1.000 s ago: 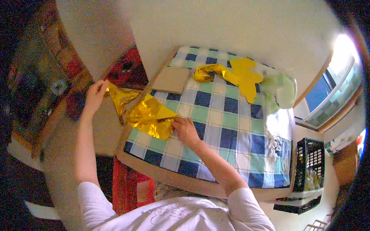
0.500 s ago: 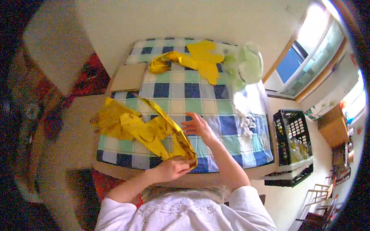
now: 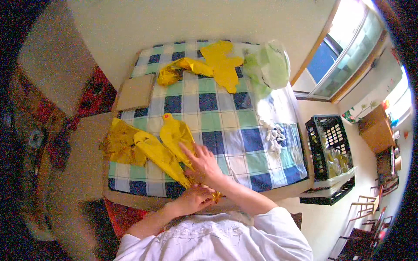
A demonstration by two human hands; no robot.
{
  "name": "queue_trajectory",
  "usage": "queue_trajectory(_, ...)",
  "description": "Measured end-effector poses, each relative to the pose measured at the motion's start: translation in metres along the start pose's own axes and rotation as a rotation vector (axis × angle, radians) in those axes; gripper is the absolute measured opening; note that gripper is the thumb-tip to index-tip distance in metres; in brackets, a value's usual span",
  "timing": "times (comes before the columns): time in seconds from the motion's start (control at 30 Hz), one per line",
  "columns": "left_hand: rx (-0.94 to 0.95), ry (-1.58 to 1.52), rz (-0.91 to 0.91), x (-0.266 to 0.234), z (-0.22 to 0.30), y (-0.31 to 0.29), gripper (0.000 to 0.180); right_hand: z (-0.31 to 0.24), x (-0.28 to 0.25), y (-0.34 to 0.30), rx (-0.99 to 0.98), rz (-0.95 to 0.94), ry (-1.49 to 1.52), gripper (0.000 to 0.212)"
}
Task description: The person folds a foil balloon around a piece of cardboard, places it into a box, and then unfolds another foil balloon across the bed.
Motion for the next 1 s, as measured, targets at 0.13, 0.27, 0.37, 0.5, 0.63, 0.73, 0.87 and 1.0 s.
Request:
queue_trajectory(0.13, -0.079, 0.014, -0.121, 0.010, -0.015, 0.004, 0.022, 0.050, 0.040, 0.001, 0.129, -0.149, 0.171, 0.065)
queue_trajectory(0.27, -0.124, 0.207, -0.036, -0.020, -0.025, 0.014, 0.021, 0.147, -0.005, -0.003, 0.525, 0.307, 0.511, 0.058)
queue_trajectory(0.37, -0.127, 0.217, 0.002, -0.023, -0.034, 0.012, 0.022, 0.199, -0.009, -0.024, 0.624, 0.295, 0.579, 0.058)
queue_trajectory(0.5, -0.204, 0.093, 0.045, -0.023, -0.046, 0.023, 0.024, 0.215, -0.006, -0.034, 0.705, 0.317, 0.773, 0.051)
queue_trajectory(0.63, -0.101, 0.333, 0.052, -0.032, -0.045, 0.041, 0.029, 0.198, -0.010, -0.028, 0.718, 0.329, 0.855, 0.052)
queue_trajectory(0.73, -0.239, 0.440, 0.029, -0.030, -0.064, 0.035, 0.033, 0.193, -0.007, -0.024, 0.812, 0.390, 0.983, 0.059)
queue_trajectory(0.87, -0.509, 0.602, 0.040, -0.051, -0.074, 0.019, 0.036, 0.212, -0.018, -0.018, 0.635, 0.308, 0.716, 0.063)
queue_trajectory(1.0, -0.655, 0.408, -0.056, -0.066, -0.096, 0.029, 0.042, 0.209, -0.042, -0.014, 0.741, 0.224, 0.393, 0.074)
Point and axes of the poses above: each hand's wrist, its own y-axis towards the middle knuckle, its own x-axis out of the palm, z = x × y, the point moved 8 cm from there along y, towards the middle knuckle, and after that the axes turned 2 degrees about x, right-handed, at the moved point
